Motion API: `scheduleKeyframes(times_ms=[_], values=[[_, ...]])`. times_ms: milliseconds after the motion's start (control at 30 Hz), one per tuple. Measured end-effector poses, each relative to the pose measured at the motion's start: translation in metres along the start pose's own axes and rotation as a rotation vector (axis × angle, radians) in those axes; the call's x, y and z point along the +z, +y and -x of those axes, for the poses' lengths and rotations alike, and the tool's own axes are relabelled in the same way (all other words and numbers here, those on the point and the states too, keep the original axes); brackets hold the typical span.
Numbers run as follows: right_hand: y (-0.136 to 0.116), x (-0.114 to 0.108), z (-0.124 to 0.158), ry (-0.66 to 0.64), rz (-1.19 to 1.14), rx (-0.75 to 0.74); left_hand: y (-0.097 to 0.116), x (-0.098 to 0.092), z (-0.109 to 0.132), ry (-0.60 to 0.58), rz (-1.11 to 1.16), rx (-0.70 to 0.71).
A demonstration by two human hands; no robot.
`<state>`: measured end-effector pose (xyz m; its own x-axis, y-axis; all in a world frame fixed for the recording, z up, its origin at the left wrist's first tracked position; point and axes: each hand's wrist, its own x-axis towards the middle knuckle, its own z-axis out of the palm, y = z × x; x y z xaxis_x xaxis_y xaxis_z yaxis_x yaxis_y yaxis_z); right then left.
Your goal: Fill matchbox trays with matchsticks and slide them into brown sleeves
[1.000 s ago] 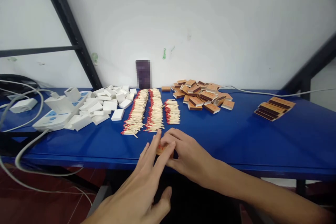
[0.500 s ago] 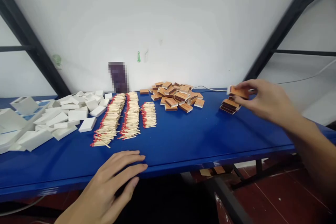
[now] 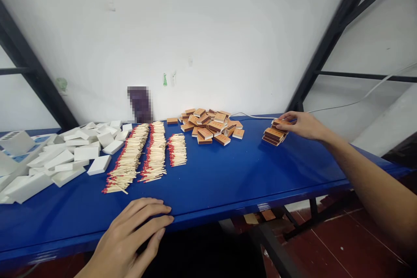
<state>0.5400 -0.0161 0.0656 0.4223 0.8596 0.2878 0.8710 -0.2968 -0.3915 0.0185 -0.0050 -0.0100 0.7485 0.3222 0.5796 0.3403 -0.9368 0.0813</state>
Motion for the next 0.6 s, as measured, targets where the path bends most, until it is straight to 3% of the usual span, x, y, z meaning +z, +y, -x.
scheduleKeyframes(times_ms=[167,433,600], values=[[0.007,0.002,-0.005,-0.013,-0.022,0.01,0.0,0.001,0.001,0.007,0.007,-0.002],[-0.001,0.0,0.001,-0.013,-0.071,-0.007,0.0,0.003,0.0,0.009,0.022,-0.008],[-0.02,-0.007,0.009,0.175,-0.04,-0.032,0.001,0.001,0.001,0.015,0.082,-0.041]])
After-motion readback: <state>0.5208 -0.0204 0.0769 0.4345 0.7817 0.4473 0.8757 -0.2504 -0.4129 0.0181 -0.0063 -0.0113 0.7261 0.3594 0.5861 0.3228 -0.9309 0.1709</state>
